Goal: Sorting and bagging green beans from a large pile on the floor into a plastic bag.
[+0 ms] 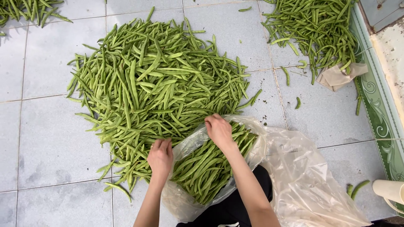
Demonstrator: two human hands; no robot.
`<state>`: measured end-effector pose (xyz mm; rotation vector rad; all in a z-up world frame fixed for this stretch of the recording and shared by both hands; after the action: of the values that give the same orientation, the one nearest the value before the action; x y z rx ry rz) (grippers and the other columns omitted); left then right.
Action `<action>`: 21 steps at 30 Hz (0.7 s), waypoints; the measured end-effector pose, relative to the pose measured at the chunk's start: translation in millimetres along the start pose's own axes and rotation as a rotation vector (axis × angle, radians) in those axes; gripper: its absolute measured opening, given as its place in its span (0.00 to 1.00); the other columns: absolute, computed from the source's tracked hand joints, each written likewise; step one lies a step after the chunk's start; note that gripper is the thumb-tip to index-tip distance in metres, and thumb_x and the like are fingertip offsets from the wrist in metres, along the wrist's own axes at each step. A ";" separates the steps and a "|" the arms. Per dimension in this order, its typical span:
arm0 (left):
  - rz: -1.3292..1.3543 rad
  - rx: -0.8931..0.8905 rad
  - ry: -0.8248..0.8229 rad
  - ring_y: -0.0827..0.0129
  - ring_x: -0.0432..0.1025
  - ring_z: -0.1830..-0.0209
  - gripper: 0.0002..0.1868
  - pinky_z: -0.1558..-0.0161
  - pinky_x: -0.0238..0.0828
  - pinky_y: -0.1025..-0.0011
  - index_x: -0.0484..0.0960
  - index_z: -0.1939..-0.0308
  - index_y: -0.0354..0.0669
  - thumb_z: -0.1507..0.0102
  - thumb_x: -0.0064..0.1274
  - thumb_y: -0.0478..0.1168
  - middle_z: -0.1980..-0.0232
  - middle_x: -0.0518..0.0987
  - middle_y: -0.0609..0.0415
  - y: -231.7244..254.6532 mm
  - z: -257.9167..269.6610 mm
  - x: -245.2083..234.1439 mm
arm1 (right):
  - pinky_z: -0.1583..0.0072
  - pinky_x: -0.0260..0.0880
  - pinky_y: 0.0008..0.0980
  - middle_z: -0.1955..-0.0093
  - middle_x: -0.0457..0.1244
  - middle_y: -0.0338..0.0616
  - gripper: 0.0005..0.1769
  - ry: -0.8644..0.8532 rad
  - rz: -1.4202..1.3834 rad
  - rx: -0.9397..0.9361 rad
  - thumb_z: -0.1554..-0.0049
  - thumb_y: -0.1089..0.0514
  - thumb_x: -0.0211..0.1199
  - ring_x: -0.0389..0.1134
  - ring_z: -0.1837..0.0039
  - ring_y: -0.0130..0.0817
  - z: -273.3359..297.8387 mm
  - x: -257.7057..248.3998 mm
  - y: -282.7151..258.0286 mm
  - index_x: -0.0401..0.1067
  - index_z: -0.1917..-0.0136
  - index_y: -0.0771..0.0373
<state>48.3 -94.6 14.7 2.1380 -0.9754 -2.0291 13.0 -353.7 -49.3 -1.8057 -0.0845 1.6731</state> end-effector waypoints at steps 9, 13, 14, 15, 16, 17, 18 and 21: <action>-0.441 0.369 -0.090 0.60 0.68 0.39 0.19 0.42 0.66 0.62 0.85 0.49 0.65 0.41 0.54 0.38 0.42 0.76 0.60 -60.5 -43.6 91.0 | 0.52 0.72 0.38 0.54 0.67 0.42 0.12 -0.056 0.219 0.033 0.44 0.61 0.61 0.72 0.52 0.42 -39.0 190.5 65.0 0.77 0.47 0.51; -0.454 0.396 -0.010 0.59 0.67 0.40 0.13 0.39 0.63 0.60 0.87 0.56 0.63 0.42 0.54 0.41 0.46 0.77 0.60 -67.6 -40.9 105.0 | 0.58 0.70 0.37 0.66 0.68 0.40 0.07 0.072 0.342 -0.027 0.49 0.57 0.61 0.72 0.59 0.41 -33.7 194.6 66.1 0.81 0.59 0.53; -0.452 0.397 -0.009 0.59 0.67 0.40 0.13 0.39 0.63 0.60 0.87 0.56 0.63 0.42 0.54 0.41 0.46 0.77 0.60 -66.0 -41.4 104.2 | 0.58 0.70 0.37 0.66 0.68 0.40 0.07 0.073 0.344 -0.026 0.49 0.57 0.61 0.72 0.59 0.41 -37.3 205.4 78.3 0.81 0.59 0.53; -0.435 0.390 0.010 0.60 0.68 0.41 0.11 0.38 0.63 0.60 0.87 0.57 0.63 0.41 0.54 0.42 0.47 0.77 0.60 -65.3 -40.9 100.9 | 0.55 0.71 0.39 0.57 0.67 0.40 0.08 -0.076 0.318 0.000 0.49 0.51 0.65 0.71 0.55 0.41 -40.0 228.4 93.6 0.79 0.55 0.51; -0.419 0.382 0.028 0.60 0.68 0.42 0.09 0.37 0.63 0.60 0.87 0.59 0.63 0.40 0.54 0.43 0.49 0.77 0.61 -64.9 -40.3 97.5 | 0.51 0.72 0.41 0.48 0.66 0.40 0.13 -0.225 0.290 0.027 0.50 0.46 0.68 0.71 0.52 0.40 -40.8 251.5 108.4 0.78 0.51 0.48; -0.420 0.380 0.027 0.60 0.68 0.42 0.09 0.37 0.63 0.60 0.87 0.59 0.63 0.40 0.54 0.43 0.49 0.77 0.61 -62.8 -39.0 92.3 | 0.51 0.72 0.41 0.48 0.66 0.40 0.13 -0.227 0.289 0.026 0.50 0.46 0.68 0.71 0.52 0.40 -40.6 253.3 115.6 0.78 0.51 0.48; -0.383 0.365 0.045 0.61 0.69 0.44 0.08 0.37 0.63 0.60 0.87 0.60 0.63 0.39 0.55 0.44 0.51 0.78 0.60 -61.3 -38.0 84.6 | 0.50 0.72 0.39 0.51 0.68 0.39 0.11 -0.242 0.324 0.021 0.48 0.47 0.68 0.72 0.51 0.40 -40.2 256.1 122.7 0.79 0.53 0.49; -0.330 0.353 0.101 0.63 0.71 0.48 0.06 0.36 0.62 0.60 0.87 0.59 0.64 0.39 0.57 0.47 0.57 0.78 0.62 -53.8 -39.3 59.2 | 0.49 0.71 0.36 0.55 0.70 0.37 0.09 -0.238 0.368 -0.002 0.48 0.47 0.67 0.73 0.51 0.37 -40.6 233.1 94.1 0.80 0.56 0.49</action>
<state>103.0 -93.6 -55.7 2.7171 -1.0986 -1.9695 55.3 -334.0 -299.7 -1.6893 0.1529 2.1414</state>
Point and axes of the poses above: each hand's wrist, its own z-axis away from the middle knuckle, its own x-axis out of the palm, y = z × x, the point moved 8 cm from there along -z, towards the middle knuckle
